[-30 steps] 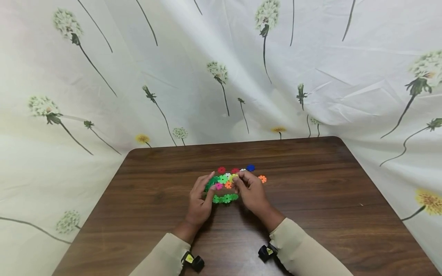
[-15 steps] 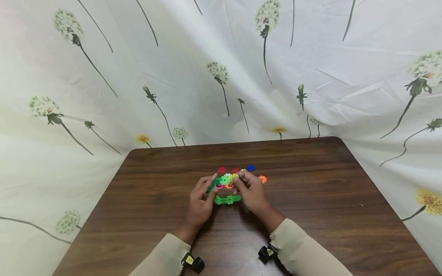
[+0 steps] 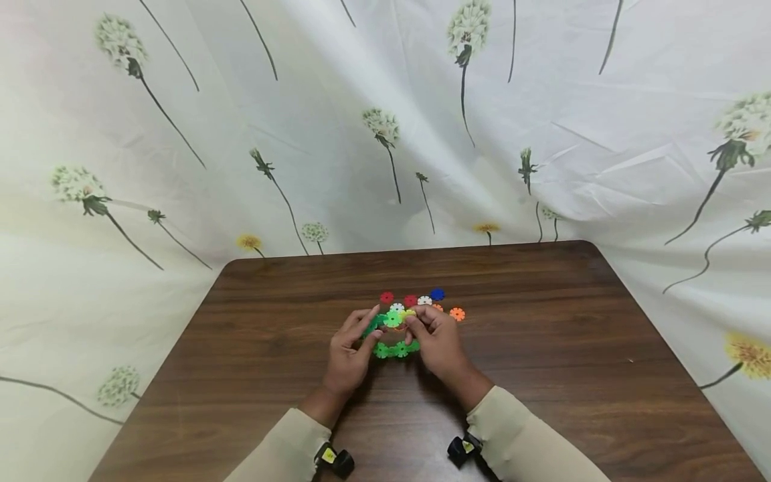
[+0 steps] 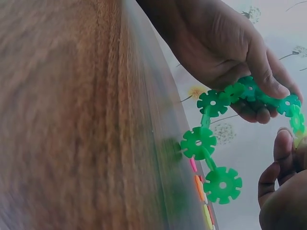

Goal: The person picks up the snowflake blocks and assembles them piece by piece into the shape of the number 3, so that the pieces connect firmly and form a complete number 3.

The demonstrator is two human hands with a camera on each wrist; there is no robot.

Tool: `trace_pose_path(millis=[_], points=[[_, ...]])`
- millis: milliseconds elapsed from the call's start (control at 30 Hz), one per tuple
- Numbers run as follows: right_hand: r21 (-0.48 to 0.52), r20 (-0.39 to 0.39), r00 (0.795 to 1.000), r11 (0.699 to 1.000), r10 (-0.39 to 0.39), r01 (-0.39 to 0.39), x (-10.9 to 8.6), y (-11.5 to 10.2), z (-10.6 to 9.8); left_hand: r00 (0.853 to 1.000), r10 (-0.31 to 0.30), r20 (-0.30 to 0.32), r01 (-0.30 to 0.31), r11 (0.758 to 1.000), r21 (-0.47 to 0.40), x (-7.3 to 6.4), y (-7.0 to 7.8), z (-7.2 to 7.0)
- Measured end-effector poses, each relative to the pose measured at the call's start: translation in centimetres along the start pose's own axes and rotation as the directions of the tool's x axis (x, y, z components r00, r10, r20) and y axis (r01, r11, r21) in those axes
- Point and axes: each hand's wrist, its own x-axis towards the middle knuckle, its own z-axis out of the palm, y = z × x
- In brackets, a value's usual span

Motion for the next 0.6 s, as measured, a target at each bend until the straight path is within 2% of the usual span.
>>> trace_pose_path(millis=[300, 467, 600], points=[[0.042, -0.026, 1.0, 0.999, -0.005, 0.006, -0.19, -0.17, 0.39, 1.0, -0.019, 0.012, 0.019, 1.0, -0.002, -0.01, 0.54, 0.03], [0.046, 0.025, 0.999, 0.999, -0.026, 0.025, -0.12, -0.19, 0.3, 0.999, -0.02, -0.029, 0.021, 0.999, 0.036, 0.17, 0.51, 0.04], [0.057, 0.042, 0.999, 0.998, -0.012, 0.01, -0.01, 0.02, 0.29, 0.996, -0.059, -0.061, 0.062, 0.996, 0.061, 0.1, 0.36, 0.0]])
